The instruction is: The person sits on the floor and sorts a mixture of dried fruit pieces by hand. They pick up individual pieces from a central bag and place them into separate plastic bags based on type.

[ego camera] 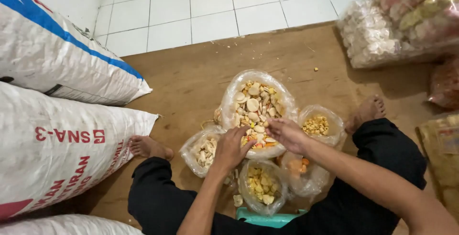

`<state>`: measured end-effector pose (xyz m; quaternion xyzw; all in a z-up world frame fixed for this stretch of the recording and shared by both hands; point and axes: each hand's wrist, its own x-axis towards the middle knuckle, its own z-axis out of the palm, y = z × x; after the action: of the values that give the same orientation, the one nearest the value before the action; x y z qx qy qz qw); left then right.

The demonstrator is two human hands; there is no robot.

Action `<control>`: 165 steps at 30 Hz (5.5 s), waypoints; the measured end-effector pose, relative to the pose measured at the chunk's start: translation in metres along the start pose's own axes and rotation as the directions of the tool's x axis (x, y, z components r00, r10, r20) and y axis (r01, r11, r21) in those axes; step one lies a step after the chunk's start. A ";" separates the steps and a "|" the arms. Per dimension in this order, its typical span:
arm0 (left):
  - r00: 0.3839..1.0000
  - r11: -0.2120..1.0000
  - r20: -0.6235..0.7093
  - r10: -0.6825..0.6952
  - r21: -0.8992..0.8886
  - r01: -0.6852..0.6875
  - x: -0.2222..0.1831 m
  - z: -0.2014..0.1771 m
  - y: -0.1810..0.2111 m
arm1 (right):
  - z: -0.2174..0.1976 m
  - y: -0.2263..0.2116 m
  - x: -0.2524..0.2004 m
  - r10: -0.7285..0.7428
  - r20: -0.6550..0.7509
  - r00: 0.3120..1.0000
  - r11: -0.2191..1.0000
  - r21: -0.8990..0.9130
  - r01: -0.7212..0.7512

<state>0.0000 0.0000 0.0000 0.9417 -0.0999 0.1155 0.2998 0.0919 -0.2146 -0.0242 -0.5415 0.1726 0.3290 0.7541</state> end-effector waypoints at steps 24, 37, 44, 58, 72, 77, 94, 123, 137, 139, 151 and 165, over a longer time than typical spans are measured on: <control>0.961 0.967 0.115 -0.251 0.069 0.245 0.016 -0.036 -0.011 | 0.077 -0.035 -0.014 0.009 0.198 0.980 0.962 -0.268 0.045; 0.462 0.671 0.487 -0.741 0.532 0.516 -0.011 -0.025 -0.069 | 0.031 -0.053 -0.015 -0.071 0.081 0.994 0.970 -0.228 0.087; 0.717 0.864 0.483 -0.503 0.267 0.426 0.032 -0.049 -0.005 | 0.004 -0.037 0.022 -0.112 0.082 0.990 0.929 -0.344 0.134; 0.800 0.971 0.567 -0.197 0.224 0.080 0.028 0.012 -0.018 | -0.003 0.027 0.281 -0.423 0.443 0.790 -0.031 -0.879 0.476; 0.727 0.933 0.592 -0.348 0.298 0.204 0.029 0.036 -0.045 | 0.045 -0.009 0.293 -0.247 0.463 0.851 -0.462 -0.828 0.316; 0.709 0.939 0.621 -0.335 0.284 0.195 0.031 0.031 -0.038 | 0.038 0.012 0.298 -0.175 0.318 0.932 -0.382 -0.894 0.233; 0.762 0.940 0.562 -0.322 0.286 0.187 0.036 0.017 -0.037 | 0.012 -0.070 0.084 -0.019 0.135 0.991 0.213 -0.967 0.136; 0.967 0.893 -0.040 -0.253 -0.395 0.217 0.052 0.052 -0.015 | 0.006 -0.029 0.039 -0.539 0.504 0.675 0.213 -0.693 0.688; 0.859 0.684 0.119 -0.498 -0.556 0.473 0.063 0.035 -0.002 | 0.019 -0.054 0.017 -0.510 0.318 0.799 0.642 -0.478 0.600; 0.851 0.655 0.133 -0.509 -0.582 0.482 0.063 0.036 -0.005 | 0.025 -0.057 0.008 -0.489 0.299 0.820 0.700 -0.426 0.573; 0.856 0.671 0.092 -0.508 -0.582 0.460 0.044 -0.030 -0.014 | 0.006 -0.067 0.012 -0.409 0.192 0.892 0.859 -0.247 0.447; 0.691 0.779 0.361 -0.626 0.280 0.560 0.012 -0.063 -0.026 | -0.064 -0.124 -0.011 -0.074 0.054 0.996 -0.039 -0.998 0.051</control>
<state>0.0079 0.0568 0.0388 0.9434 0.1550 -0.1937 0.2201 0.1742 -0.3022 0.0470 -0.9282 -0.1356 0.3141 0.1465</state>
